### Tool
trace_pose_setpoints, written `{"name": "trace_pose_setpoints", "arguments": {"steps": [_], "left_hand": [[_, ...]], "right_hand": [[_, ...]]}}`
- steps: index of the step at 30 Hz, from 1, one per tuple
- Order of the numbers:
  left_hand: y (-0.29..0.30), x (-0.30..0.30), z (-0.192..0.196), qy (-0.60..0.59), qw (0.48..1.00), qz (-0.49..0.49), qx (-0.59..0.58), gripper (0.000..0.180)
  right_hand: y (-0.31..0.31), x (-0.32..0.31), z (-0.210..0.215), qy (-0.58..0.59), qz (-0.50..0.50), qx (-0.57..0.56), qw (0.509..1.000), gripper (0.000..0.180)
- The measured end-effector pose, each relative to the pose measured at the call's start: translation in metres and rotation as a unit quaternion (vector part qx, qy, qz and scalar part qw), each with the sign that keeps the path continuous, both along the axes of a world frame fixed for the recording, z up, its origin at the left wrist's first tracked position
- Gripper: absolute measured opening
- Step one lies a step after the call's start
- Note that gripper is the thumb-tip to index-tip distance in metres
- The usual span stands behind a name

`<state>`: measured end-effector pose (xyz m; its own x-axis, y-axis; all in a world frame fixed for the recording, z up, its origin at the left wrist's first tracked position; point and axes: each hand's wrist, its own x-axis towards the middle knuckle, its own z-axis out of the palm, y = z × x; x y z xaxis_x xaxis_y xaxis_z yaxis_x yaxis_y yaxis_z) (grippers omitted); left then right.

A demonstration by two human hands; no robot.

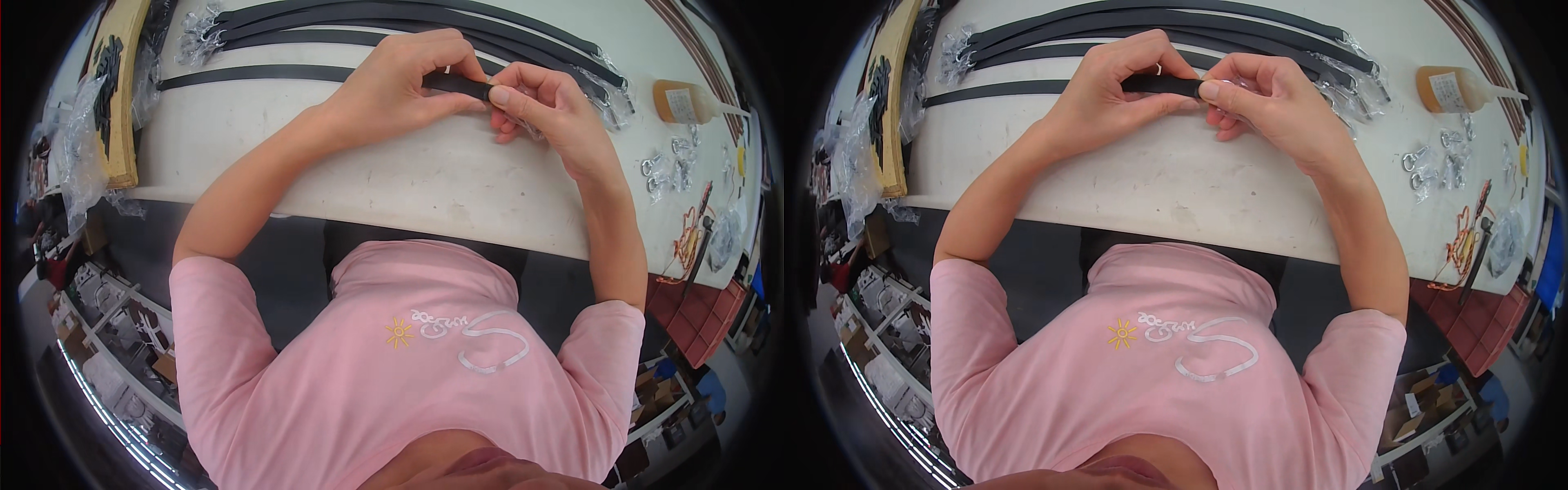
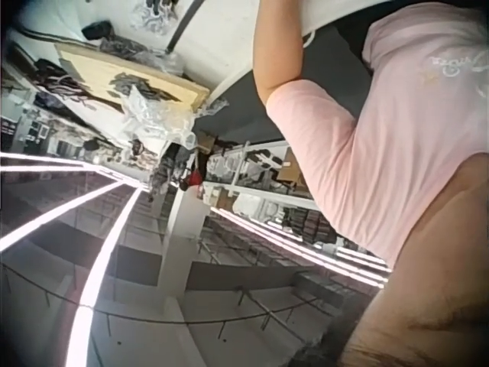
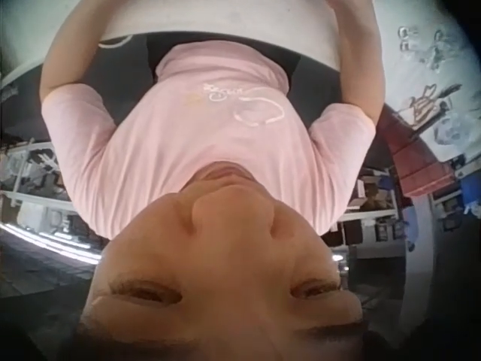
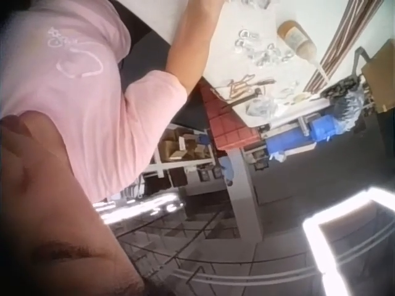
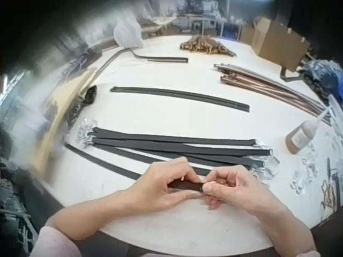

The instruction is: The person is assembling leather straps by attaching metal hardware and applying glue to the ends.

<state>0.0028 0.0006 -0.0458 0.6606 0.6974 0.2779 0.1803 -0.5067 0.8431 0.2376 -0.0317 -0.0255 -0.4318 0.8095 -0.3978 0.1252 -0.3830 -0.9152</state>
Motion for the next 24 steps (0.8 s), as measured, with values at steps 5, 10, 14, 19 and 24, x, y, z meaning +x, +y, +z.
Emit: {"name": "trace_pose_setpoints", "arguments": {"steps": [5,10,14,19,24], "left_hand": [[0.0004,-0.001,0.001,0.009,1.0,0.002,-0.004,0.024],[0.0014,-0.0012,-0.0011,-0.003,1.0,0.0,-0.025,0.024],[0.0024,-0.001,-0.0024,-0.006,0.999,0.003,-0.039,0.024],[0.0011,-0.0002,-0.0032,-0.01,0.999,0.01,-0.029,0.024],[0.002,0.0005,-0.0067,-0.009,0.999,0.018,-0.028,0.025]], "right_hand": [[0.0,0.0008,0.0015,0.005,0.004,0.003,1.0,0.027],[-0.0028,-0.0036,0.0032,0.005,-0.011,0.008,1.0,0.021],[0.0004,0.0011,-0.0028,0.018,0.001,0.008,1.0,0.025],[-0.0022,-0.0018,-0.0008,0.011,-0.012,0.018,1.0,0.024],[0.0005,-0.0013,-0.0049,0.01,-0.01,0.014,1.0,0.025]]}}
